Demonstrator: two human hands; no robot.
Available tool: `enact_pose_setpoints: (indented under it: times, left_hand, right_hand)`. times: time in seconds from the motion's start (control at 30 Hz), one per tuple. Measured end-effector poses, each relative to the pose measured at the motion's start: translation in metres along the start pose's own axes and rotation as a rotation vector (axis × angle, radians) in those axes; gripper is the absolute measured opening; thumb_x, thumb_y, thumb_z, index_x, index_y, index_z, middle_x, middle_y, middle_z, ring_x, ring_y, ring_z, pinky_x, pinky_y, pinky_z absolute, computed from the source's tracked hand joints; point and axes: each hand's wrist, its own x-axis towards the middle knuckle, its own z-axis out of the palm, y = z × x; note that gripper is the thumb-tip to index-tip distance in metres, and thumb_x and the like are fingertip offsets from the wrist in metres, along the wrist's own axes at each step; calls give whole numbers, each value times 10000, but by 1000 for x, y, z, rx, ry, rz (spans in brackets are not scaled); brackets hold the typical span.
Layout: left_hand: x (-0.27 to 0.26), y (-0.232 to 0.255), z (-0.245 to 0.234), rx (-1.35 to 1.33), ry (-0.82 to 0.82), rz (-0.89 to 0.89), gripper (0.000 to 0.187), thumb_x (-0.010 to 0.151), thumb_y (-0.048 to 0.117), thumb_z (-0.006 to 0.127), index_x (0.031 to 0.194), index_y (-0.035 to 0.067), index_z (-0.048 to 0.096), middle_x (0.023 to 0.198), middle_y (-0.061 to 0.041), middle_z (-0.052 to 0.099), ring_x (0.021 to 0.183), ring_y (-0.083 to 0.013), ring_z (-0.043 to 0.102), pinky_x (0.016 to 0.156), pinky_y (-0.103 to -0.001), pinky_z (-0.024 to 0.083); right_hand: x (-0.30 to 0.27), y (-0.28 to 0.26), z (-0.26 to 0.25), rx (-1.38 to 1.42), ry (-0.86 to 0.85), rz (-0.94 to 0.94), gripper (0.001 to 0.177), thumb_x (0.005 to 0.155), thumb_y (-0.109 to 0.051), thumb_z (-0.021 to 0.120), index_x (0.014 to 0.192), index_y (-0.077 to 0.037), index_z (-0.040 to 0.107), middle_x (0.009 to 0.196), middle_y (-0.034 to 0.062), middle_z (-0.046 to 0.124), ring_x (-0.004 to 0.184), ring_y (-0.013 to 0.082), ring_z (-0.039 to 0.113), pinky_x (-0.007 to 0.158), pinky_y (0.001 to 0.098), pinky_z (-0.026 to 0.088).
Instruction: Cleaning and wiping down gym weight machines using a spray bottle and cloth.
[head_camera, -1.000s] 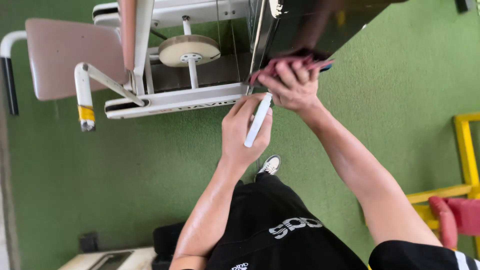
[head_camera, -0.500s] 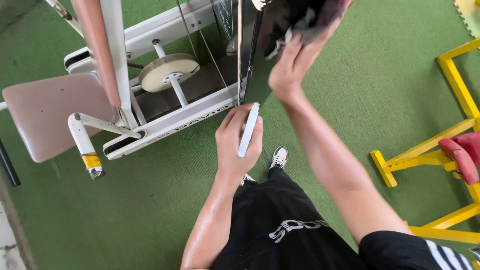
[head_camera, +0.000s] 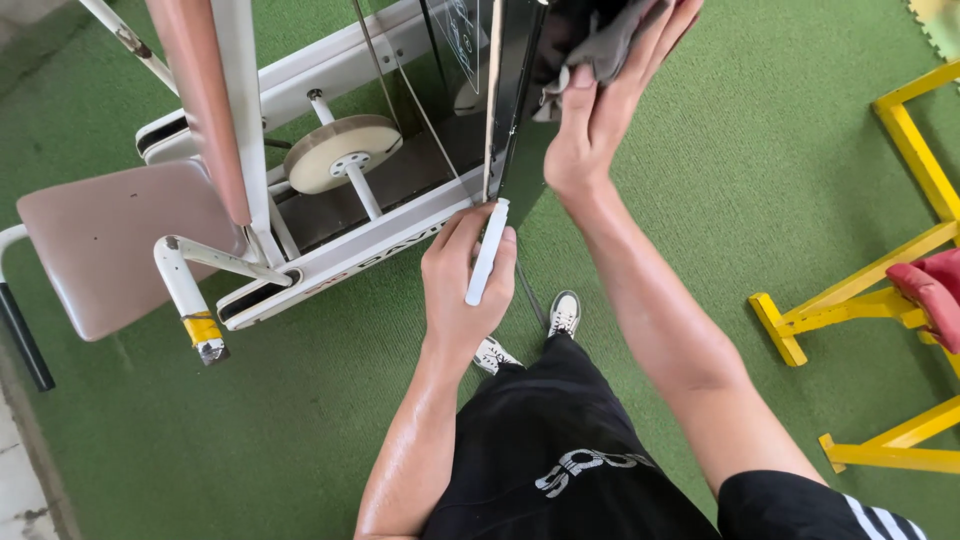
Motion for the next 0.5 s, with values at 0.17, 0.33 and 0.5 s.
enact_pose_setpoints:
  times: [0.17,0.33,0.5]
  left_hand:
    - [12,7,8,-15,26,62,228,939,93,683,1147,1,699,1040,-137,735,631,-173,676,632,-295,549]
    - [14,7,16,-18,63,107,220,944,93,684,1141,-5,698,1085,-151,735,647,-190,668,647,-308,550]
    - [13,5,25,3,97,70,208,941,95,687,1122,-6,699,1093,-151,737,659,-199,683,629,-312,551]
  right_hand:
    - [15,-19,-8,-292,-159,-182,787,1145,-420,507,1692,-210,-19,1739,106,-103,1589,290,-95,1320,447,-30]
    - [-64,76,-31,-506,-452,-446,715,1005,-256,611,1636,-164,287,1731,222,64,1628,453,8,1343,618,47]
    - [-60,74,-32,-337,-418,-151,751,1116,-252,562,1713,-143,119,1747,218,-35,1640,443,-45,1334,592,61]
